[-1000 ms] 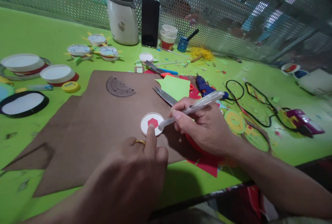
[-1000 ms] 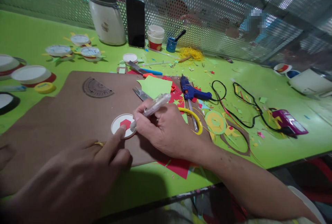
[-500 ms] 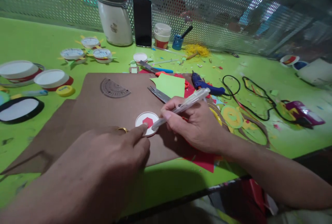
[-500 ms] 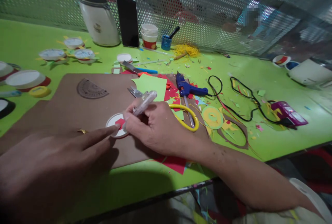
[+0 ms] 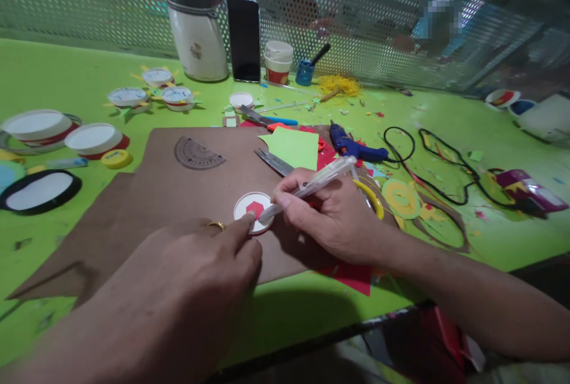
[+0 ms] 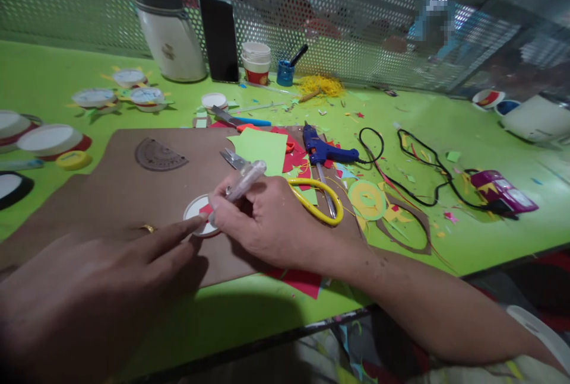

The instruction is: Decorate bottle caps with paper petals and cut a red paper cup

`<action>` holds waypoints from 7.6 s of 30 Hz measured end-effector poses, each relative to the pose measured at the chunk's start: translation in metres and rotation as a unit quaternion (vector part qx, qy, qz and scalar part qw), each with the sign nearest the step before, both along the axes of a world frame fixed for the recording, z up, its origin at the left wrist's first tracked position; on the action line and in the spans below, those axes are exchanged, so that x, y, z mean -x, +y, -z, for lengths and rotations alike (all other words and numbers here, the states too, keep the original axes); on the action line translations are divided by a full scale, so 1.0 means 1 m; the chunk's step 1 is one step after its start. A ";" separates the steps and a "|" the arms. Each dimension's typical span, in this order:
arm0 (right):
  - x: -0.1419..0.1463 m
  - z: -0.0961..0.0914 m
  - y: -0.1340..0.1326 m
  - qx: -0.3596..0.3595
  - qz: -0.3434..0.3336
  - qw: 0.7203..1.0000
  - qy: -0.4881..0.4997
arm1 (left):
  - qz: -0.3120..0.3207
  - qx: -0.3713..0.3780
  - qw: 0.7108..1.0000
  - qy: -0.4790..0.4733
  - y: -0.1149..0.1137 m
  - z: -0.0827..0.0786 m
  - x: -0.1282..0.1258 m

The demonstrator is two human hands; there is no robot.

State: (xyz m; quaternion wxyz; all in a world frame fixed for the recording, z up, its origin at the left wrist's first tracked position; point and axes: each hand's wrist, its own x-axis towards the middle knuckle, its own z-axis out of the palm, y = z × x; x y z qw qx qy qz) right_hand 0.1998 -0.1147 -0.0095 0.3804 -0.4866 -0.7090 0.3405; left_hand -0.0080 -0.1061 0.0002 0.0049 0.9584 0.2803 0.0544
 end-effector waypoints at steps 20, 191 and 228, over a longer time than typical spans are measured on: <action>0.000 0.001 -0.001 0.027 -0.004 1.000 0.007 | -0.014 0.015 0.998 0.063 -0.002 -0.001 -0.004; 0.008 -0.006 -0.016 -0.176 -0.023 0.975 -0.131 | -0.068 0.073 0.995 0.002 0.036 -0.017 -0.007; 0.013 -0.004 -0.015 -0.182 -0.029 0.970 -0.161 | -0.063 0.066 0.996 -0.008 0.035 -0.015 -0.005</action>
